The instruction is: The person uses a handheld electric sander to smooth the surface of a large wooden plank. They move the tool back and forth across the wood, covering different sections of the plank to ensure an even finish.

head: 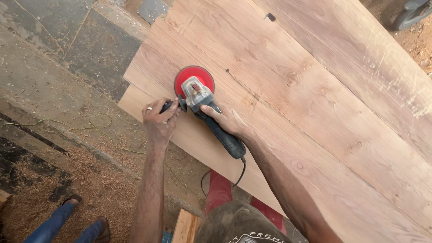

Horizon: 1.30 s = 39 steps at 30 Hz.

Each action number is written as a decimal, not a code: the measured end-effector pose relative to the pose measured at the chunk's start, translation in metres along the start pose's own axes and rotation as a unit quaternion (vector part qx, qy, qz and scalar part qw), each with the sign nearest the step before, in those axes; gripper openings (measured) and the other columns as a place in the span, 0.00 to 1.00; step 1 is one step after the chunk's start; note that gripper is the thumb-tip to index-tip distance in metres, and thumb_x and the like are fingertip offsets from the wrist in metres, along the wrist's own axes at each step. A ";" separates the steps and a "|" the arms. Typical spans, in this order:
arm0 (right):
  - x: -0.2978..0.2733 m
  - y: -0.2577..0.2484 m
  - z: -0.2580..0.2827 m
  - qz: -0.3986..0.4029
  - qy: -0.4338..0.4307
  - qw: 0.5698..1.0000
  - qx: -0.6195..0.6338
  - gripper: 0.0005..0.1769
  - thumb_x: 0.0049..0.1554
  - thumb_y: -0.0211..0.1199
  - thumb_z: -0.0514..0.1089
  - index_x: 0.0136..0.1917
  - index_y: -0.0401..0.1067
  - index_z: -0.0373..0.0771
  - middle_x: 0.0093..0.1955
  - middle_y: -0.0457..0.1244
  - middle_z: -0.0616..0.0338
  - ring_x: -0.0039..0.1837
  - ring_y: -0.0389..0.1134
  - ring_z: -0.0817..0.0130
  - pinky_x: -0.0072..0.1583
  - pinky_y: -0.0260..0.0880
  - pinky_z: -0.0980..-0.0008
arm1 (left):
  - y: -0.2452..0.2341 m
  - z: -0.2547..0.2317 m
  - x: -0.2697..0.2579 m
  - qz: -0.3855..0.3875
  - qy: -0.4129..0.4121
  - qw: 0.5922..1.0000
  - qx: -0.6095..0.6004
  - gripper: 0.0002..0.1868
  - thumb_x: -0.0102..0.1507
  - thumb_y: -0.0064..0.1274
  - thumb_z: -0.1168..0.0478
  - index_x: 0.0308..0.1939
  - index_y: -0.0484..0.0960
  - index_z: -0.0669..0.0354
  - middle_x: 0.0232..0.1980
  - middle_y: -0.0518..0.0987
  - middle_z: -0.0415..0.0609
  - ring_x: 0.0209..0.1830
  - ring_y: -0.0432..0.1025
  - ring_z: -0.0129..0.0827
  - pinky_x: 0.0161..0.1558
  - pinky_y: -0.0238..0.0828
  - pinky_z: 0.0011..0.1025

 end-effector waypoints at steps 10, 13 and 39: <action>0.141 -0.012 0.112 -0.007 -0.044 0.999 0.016 0.52 0.47 0.49 0.86 0.50 0.80 0.34 0.33 0.66 0.50 0.38 0.73 0.58 0.35 0.69 0.54 | -0.040 0.068 0.147 -0.042 0.039 0.998 0.023 0.06 0.72 0.62 0.58 0.49 0.90 0.54 0.49 0.84 0.45 0.49 0.74 0.35 0.57 0.62 0.45; 0.144 -0.020 0.107 -0.021 -0.037 0.998 0.044 0.52 0.46 0.49 0.85 0.52 0.78 0.35 0.33 0.66 0.50 0.37 0.73 0.56 0.34 0.70 0.54 | -0.044 0.047 0.162 -0.051 0.073 0.996 0.021 0.06 0.72 0.59 0.62 0.50 0.90 0.54 0.46 0.84 0.43 0.47 0.75 0.33 0.59 0.64 0.42; -0.015 -0.091 -0.026 -0.051 0.006 0.997 -0.055 0.43 0.60 0.46 0.76 0.70 0.68 0.41 0.53 0.69 0.43 0.54 0.71 0.58 0.55 0.69 0.51 | 0.042 -0.091 0.053 0.045 0.037 0.998 -0.018 0.13 0.63 0.64 0.59 0.52 0.88 0.45 0.40 0.78 0.39 0.44 0.75 0.34 0.51 0.69 0.41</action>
Point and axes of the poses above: each hand's wrist, its own x-axis towards the middle knuckle, its own y-axis out of the palm, z = x × y, the point moved 10 cm from there along x, towards the middle knuckle
